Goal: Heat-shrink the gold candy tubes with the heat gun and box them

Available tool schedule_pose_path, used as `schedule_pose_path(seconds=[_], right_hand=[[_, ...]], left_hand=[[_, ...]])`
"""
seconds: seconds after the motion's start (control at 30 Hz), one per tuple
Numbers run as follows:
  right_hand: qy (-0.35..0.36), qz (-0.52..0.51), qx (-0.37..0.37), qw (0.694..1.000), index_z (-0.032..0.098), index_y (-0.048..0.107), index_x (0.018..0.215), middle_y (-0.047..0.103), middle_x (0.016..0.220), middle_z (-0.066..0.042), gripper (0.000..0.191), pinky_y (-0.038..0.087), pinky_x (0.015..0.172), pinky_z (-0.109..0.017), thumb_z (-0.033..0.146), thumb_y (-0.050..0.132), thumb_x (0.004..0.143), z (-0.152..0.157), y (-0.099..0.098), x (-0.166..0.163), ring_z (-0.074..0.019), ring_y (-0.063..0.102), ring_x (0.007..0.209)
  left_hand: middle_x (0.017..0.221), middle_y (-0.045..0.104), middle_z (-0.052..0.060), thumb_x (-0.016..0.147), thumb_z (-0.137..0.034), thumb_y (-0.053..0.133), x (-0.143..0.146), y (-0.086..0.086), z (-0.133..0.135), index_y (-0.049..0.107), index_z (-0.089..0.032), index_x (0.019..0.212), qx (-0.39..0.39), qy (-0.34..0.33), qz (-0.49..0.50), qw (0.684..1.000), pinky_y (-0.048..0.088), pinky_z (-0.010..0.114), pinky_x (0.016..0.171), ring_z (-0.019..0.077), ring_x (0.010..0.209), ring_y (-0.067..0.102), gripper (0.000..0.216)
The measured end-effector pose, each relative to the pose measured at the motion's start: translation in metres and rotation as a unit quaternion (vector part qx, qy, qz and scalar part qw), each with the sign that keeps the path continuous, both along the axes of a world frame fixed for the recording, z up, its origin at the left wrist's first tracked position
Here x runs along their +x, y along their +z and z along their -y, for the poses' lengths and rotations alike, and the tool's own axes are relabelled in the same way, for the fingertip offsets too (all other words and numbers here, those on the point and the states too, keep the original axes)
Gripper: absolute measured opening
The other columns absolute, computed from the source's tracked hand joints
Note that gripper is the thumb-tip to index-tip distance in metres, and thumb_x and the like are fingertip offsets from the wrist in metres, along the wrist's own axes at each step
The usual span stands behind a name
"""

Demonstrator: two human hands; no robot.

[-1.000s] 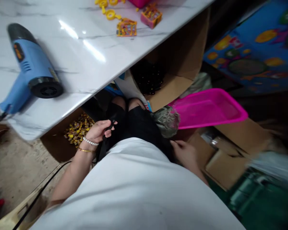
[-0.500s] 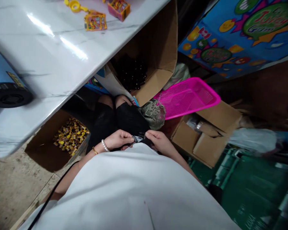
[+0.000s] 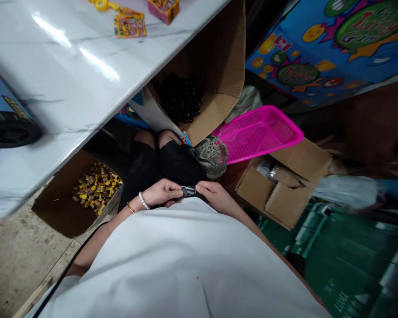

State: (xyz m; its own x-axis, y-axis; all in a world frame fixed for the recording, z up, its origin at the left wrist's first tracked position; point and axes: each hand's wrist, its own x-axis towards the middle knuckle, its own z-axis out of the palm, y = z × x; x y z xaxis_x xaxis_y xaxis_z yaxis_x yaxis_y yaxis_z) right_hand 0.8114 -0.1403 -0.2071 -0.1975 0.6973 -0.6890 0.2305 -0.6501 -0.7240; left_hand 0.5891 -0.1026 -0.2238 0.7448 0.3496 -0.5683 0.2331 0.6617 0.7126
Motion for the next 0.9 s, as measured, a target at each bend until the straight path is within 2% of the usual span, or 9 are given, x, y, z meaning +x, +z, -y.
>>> schedule_pose_path(seconds=[0.13, 0.33, 0.43, 0.5, 0.57, 0.63, 0.7, 0.8, 0.9], right_hand=[[-0.074, -0.002, -0.055, 0.996, 0.022, 0.043, 0.068, 0.033, 0.051, 0.008, 0.046, 0.018, 0.044, -0.024, 0.066, 0.056, 0.077, 0.004, -0.004, -0.004, -0.0083, 0.026, 0.044], [-0.008, 0.022, 0.026, 0.999, 0.020, 0.047, 0.064, 0.039, 0.060, 0.004, 0.047, 0.031, 0.053, -0.024, 0.063, 0.055, 0.079, 0.005, -0.009, -0.001, -0.0106, 0.036, 0.057], [0.026, 0.179, 0.057, 0.982, 0.020, 0.054, 0.064, 0.046, 0.059, 0.001, 0.040, 0.034, 0.057, -0.027, 0.054, 0.052, 0.084, 0.007, -0.014, 0.024, -0.0142, 0.044, 0.059], [0.008, 0.319, 0.102, 0.942, 0.020, 0.059, 0.064, 0.053, 0.064, -0.003, 0.035, 0.040, 0.063, -0.030, 0.048, 0.055, 0.083, 0.010, -0.016, 0.038, -0.0181, 0.051, 0.064], [-0.023, 0.371, 0.177, 0.911, 0.019, 0.065, 0.066, 0.061, 0.080, -0.010, 0.031, 0.045, 0.073, -0.034, 0.046, 0.058, 0.082, 0.011, -0.016, 0.039, -0.0221, 0.058, 0.077], [-0.034, 0.316, 0.249, 0.915, 0.019, 0.069, 0.070, 0.064, 0.102, -0.014, 0.032, 0.048, 0.083, -0.036, 0.046, 0.058, 0.082, 0.012, -0.015, 0.026, -0.0246, 0.061, 0.093], [-0.037, 0.213, 0.254, 0.943, 0.019, 0.070, 0.072, 0.065, 0.115, -0.014, 0.034, 0.047, 0.091, -0.037, 0.048, 0.058, 0.084, 0.010, -0.012, 0.008, -0.0249, 0.061, 0.103], [-0.061, 0.053, 0.115, 0.990, 0.020, 0.069, 0.080, 0.071, 0.108, -0.010, 0.038, 0.047, 0.091, -0.038, 0.056, 0.057, 0.086, 0.005, -0.008, -0.009, -0.0236, 0.063, 0.098], [-0.110, -0.032, 0.002, 0.993, 0.020, 0.062, 0.072, 0.069, 0.080, -0.004, 0.047, 0.048, 0.076, -0.033, 0.067, 0.065, 0.076, 0.002, -0.007, -0.011, -0.0199, 0.061, 0.077]], left_hand=[[0.045, 0.046, -0.004, 0.075, -0.070, 0.066, 0.000, 0.002, 0.000, 0.062, -0.013, 0.071, 0.000, 0.002, 0.002, 1.000, 0.021, 0.020, 0.043, 0.0046, 0.039, 0.033, 0.058], [0.044, 0.045, -0.005, 0.076, -0.068, 0.068, -0.002, 0.000, 0.001, 0.062, -0.012, 0.070, 0.007, 0.014, 0.001, 1.000, 0.020, 0.018, 0.042, 0.0040, 0.039, 0.032, 0.057], [0.052, 0.051, -0.003, 0.073, -0.068, 0.071, -0.009, -0.002, 0.002, 0.062, -0.011, 0.073, -0.009, 0.086, -0.006, 0.996, 0.022, 0.018, 0.040, 0.0036, 0.039, 0.035, 0.058], [0.060, 0.055, -0.001, 0.073, -0.066, 0.072, -0.011, 0.000, 0.003, 0.063, -0.010, 0.076, -0.007, 0.138, -0.011, 0.990, 0.025, 0.018, 0.040, 0.0031, 0.040, 0.037, 0.057], [0.068, 0.059, 0.001, 0.075, -0.064, 0.072, -0.011, 0.003, 0.004, 0.064, -0.010, 0.079, 0.014, 0.157, -0.008, 0.987, 0.028, 0.018, 0.040, 0.0030, 0.041, 0.040, 0.055], [0.080, 0.063, 0.005, 0.076, -0.062, 0.072, -0.007, 0.007, 0.004, 0.065, -0.010, 0.080, 0.045, 0.139, 0.003, 0.989, 0.032, 0.019, 0.042, 0.0029, 0.044, 0.043, 0.052], [0.088, 0.065, 0.006, 0.077, -0.060, 0.072, -0.003, 0.007, 0.005, 0.065, -0.011, 0.082, 0.052, 0.114, 0.014, 0.992, 0.034, 0.019, 0.043, 0.0030, 0.046, 0.043, 0.050], [0.066, 0.057, -0.001, 0.081, -0.061, 0.068, 0.000, 0.002, 0.007, 0.062, -0.012, 0.084, 0.021, 0.080, 0.013, 0.997, 0.029, 0.018, 0.042, 0.0042, 0.045, 0.038, 0.049], [0.053, 0.043, -0.008, 0.082, -0.059, 0.066, 0.001, -0.002, 0.009, 0.058, -0.014, 0.080, 0.014, 0.045, 0.013, 0.999, 0.025, 0.017, 0.043, 0.0052, 0.045, 0.033, 0.045]])
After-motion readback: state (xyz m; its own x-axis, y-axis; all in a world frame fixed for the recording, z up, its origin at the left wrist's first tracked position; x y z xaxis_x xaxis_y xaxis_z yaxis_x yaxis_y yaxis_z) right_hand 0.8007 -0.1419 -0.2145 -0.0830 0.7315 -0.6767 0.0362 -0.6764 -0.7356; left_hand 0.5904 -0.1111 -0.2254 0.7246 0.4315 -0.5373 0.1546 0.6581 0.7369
